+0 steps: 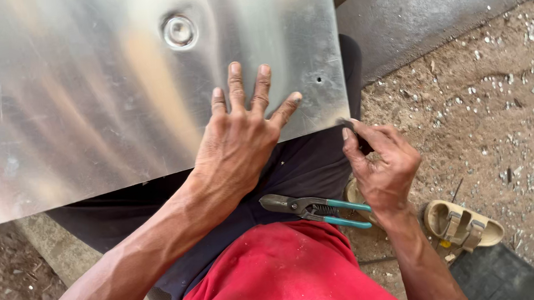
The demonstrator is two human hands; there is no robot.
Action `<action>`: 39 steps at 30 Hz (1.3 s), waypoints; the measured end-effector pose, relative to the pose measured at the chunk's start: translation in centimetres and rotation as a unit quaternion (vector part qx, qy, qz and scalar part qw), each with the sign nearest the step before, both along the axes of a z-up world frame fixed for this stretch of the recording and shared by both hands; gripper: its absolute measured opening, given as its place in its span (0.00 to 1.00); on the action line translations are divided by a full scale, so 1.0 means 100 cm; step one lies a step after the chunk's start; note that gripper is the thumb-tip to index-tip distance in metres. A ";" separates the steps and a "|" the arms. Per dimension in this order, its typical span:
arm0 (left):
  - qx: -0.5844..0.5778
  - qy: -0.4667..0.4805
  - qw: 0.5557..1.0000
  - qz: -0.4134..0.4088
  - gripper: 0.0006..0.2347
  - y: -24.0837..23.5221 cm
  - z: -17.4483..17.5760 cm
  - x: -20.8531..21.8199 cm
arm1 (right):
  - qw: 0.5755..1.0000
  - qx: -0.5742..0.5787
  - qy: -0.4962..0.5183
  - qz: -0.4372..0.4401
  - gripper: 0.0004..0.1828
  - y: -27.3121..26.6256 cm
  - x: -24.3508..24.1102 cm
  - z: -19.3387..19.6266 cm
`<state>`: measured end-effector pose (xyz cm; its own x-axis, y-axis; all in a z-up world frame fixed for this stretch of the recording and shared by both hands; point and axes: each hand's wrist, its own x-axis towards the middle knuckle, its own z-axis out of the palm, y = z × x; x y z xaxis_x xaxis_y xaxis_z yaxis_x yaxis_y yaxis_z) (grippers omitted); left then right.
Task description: The person cuts a piece of sheet metal using shears, making several small incisions along one edge and then folding the metal by hand.
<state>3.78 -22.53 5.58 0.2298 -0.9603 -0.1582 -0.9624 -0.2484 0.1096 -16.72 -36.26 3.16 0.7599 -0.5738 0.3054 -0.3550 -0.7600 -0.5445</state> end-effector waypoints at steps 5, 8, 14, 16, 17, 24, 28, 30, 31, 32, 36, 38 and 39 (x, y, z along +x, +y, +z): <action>0.036 -0.006 0.999 0.006 0.37 0.007 0.009 0.009 | 1.000 0.005 0.019 -0.015 0.05 0.028 0.011 -0.015; 0.018 0.002 1.000 -0.002 0.39 -0.008 0.007 -0.002 | 0.995 0.060 -0.007 -0.074 0.07 0.007 -0.005 -0.007; -0.006 0.007 1.000 -0.003 0.36 0.000 -0.005 0.000 | 0.934 0.295 -0.073 -0.186 0.14 -0.031 -0.014 -0.009; 0.002 0.014 1.000 0.002 0.36 0.001 -0.008 -0.003 | 0.874 0.430 -0.109 -0.196 0.14 -0.029 -0.030 -0.014; 0.008 0.007 1.000 0.008 0.35 0.007 -0.008 -0.002 | 0.891 0.414 -0.104 -0.152 0.17 -0.023 -0.032 -0.020; -0.006 0.020 1.000 0.011 0.36 0.004 -0.003 0.000 | 0.986 0.159 -0.037 -0.047 0.14 -0.002 -0.010 -0.025; -0.011 0.023 1.000 0.014 0.35 0.005 -0.009 0.000 | 0.975 0.193 0.004 -0.111 0.14 -0.001 -0.012 -0.022; 0.014 0.024 1.000 0.005 0.38 0.004 -0.010 0.000 | 0.987 0.141 0.015 -0.080 0.13 -0.005 -0.017 -0.022; 0.027 0.023 0.999 0.000 0.39 0.004 -0.009 0.001 | 0.991 0.115 0.019 -0.065 0.13 -0.007 -0.016 -0.021; 0.022 0.020 1.000 0.002 0.38 0.003 -0.007 0.001 | 0.994 0.094 0.017 -0.048 0.12 -0.009 -0.015 -0.018; -0.001 0.005 1.000 0.014 0.36 0.000 0.002 0.004 | 0.998 0.045 0.020 -0.032 0.09 0.010 0.024 0.002; 0.010 0.001 1.000 0.016 0.36 0.003 0.005 0.006 | 0.999 0.030 0.022 -0.003 0.09 0.036 0.051 0.015; 0.026 0.003 1.000 0.013 0.37 0.004 0.006 0.005 | 0.999 0.015 0.020 0.035 0.09 0.049 0.059 0.019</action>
